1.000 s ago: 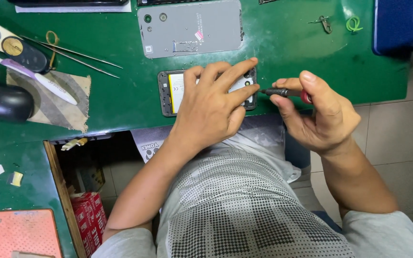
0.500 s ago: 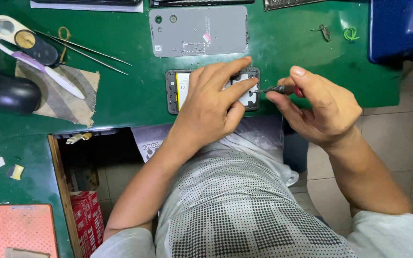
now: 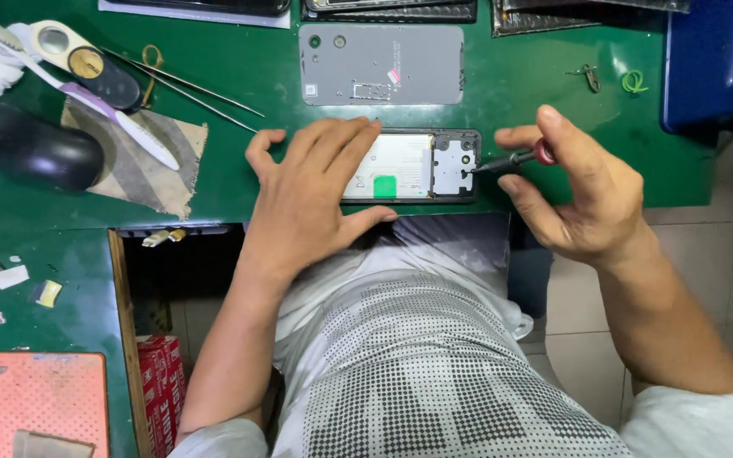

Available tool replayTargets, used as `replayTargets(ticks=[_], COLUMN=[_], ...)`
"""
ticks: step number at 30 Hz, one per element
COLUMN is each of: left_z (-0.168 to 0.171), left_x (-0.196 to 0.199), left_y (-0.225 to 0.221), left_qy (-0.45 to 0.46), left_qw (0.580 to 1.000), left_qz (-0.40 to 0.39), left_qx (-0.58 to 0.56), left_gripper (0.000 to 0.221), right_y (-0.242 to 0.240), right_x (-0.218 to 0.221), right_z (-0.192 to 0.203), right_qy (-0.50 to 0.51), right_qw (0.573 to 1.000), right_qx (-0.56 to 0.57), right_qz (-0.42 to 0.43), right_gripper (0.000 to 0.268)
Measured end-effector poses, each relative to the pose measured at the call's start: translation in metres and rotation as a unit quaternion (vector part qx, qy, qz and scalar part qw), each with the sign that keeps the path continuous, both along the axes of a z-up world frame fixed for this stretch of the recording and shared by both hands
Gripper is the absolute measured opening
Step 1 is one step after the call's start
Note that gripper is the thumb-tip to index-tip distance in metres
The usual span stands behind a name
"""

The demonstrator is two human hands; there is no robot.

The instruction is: Technician performing internal repairs on a smartphone using a precision screwdriver on a dedicated workbench.

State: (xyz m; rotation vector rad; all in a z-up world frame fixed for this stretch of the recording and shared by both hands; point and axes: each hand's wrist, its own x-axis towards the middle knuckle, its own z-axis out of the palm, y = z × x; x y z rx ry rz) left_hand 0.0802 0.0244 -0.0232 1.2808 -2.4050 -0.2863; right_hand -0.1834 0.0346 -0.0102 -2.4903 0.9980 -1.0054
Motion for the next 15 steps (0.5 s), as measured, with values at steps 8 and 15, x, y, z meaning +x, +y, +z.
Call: replayTargets(ticks=[8, 15], left_z=[-0.007, -0.012], left_x=[0.003, 0.003], left_y=[-0.005, -0.002], left_qy=[0.048, 0.052], left_qw=[0.999, 0.999], left_qz=[-0.005, -0.007], left_qx=[0.001, -0.009], left_gripper=[0.055, 0.053], right_y=[0.001, 0.005], right_x=[0.007, 0.006], right_z=[0.002, -0.008], right_qy=[-0.003, -0.051], right_qw=[1.000, 0.995], right_qx=[-0.013, -0.071], right_qz=[-0.008, -0.041], right_gripper=[0.044, 0.047])
